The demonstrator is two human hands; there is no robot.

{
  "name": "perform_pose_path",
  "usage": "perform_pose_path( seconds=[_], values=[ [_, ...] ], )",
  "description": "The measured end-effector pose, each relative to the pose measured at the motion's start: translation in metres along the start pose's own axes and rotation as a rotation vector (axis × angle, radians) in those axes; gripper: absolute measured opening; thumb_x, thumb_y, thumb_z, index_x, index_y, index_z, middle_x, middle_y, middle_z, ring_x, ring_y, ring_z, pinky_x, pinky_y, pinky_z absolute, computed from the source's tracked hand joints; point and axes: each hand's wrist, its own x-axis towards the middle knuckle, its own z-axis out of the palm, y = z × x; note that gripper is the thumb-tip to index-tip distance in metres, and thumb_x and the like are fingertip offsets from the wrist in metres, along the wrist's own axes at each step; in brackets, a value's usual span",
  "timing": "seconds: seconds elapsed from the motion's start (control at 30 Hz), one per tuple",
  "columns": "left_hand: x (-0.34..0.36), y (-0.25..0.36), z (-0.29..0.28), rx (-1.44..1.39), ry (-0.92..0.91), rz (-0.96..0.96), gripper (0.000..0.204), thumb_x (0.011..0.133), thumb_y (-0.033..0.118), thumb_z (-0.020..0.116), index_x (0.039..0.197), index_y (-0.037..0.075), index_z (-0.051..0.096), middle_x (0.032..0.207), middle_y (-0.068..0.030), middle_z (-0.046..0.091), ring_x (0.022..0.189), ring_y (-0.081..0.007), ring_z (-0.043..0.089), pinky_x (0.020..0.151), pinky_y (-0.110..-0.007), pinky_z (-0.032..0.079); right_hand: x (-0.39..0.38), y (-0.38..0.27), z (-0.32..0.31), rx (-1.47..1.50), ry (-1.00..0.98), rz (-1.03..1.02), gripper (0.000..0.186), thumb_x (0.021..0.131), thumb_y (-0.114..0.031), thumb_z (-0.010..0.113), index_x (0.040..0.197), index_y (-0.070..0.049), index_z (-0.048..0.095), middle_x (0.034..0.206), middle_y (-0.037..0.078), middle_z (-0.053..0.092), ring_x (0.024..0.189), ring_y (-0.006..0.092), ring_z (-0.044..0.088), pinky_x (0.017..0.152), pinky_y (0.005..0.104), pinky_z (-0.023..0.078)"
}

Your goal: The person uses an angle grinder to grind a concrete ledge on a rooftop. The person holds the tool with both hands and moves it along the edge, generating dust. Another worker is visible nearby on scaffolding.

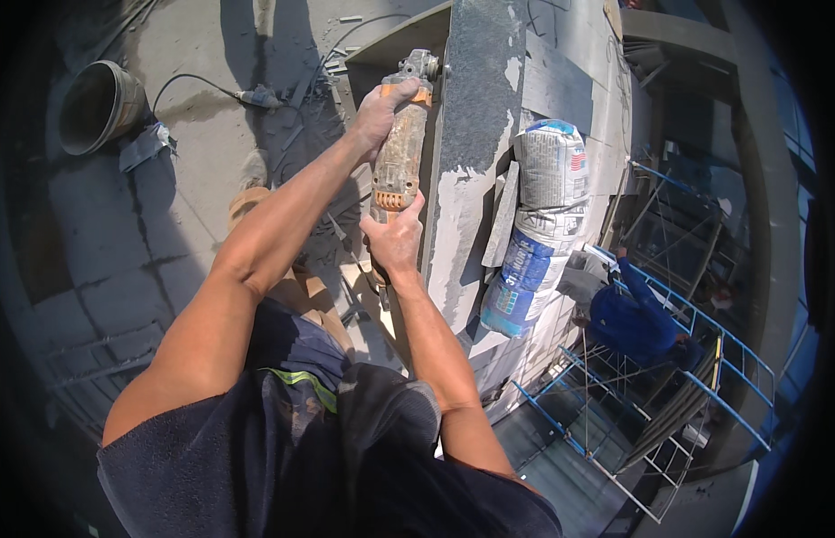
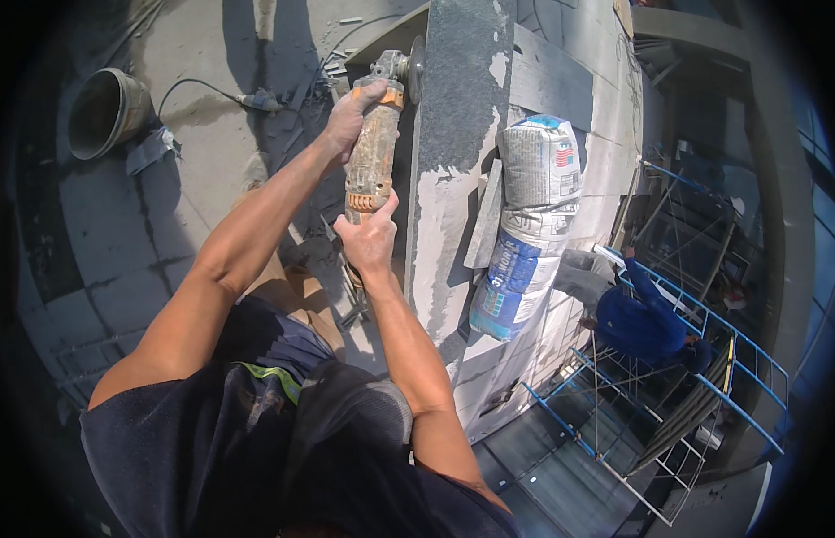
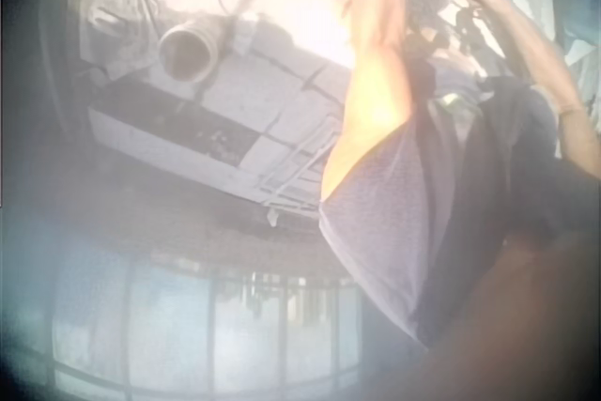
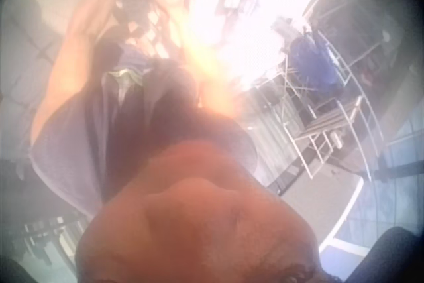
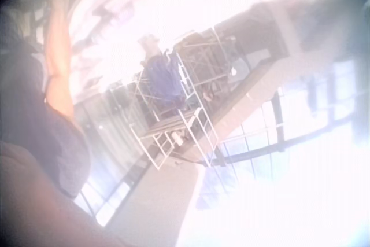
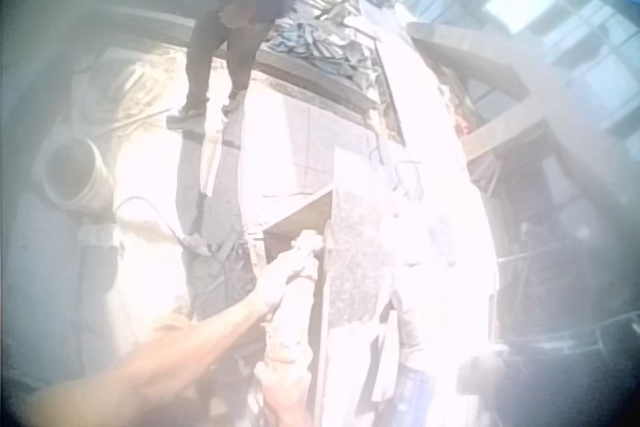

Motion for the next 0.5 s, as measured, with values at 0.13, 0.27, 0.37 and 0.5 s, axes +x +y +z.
perform_pose_path(
  seconds=[0.13,0.27,0.37,0.5],
  values=[
    [-0.001,0.003,-0.001,-0.035,0.025,0.001,0.037,0.097,0.037,0.067,0.111,0.004,0.061,0.083,-0.0054,0.067,0.063,-0.0121,0.067,0.054,-0.029,0.058,0.002,0.002,0.001,-0.044,-0.006,0.004,0.087,0.072,-0.013,0.077,0.139,0.011,0.027,0.089,0.026,0.070,0.082,0.0400,0.072,0.079,0.0450,0.057],
    [0.001,0.003,-0.002,-0.038,0.011,0.006,0.036,0.097,0.037,0.067,0.110,0.004,0.061,0.083,-0.0052,0.068,0.062,-0.0122,0.067,0.054,-0.029,0.058,0.004,0.002,0.004,-0.032,0.001,0.009,0.086,0.072,-0.013,0.077,0.138,0.010,0.028,0.087,0.027,0.069,0.079,0.0397,0.072,0.077,0.0450,0.057],
    [0.001,0.006,-0.003,-0.056,-0.001,0.005,0.036,0.097,0.037,0.067,0.110,0.004,0.061,0.083,-0.0050,0.068,0.063,-0.0123,0.067,0.054,-0.029,0.058,0.008,0.001,0.005,-0.044,-0.017,0.054,0.085,0.073,-0.013,0.077,0.138,0.009,0.027,0.090,0.028,0.069,0.083,0.0425,0.071,0.079,0.0460,0.057],
    [0.002,0.008,-0.009,-0.058,0.072,0.037,0.034,0.096,0.035,0.068,0.109,0.004,0.062,0.083,-0.0044,0.068,0.064,-0.0120,0.067,0.056,-0.029,0.058,0.012,-0.001,0.005,-0.056,-0.055,0.000,0.084,0.074,-0.012,0.076,0.139,0.008,0.026,0.096,0.032,0.068,0.093,0.0481,0.069,0.085,0.0487,0.056]
  ],
)
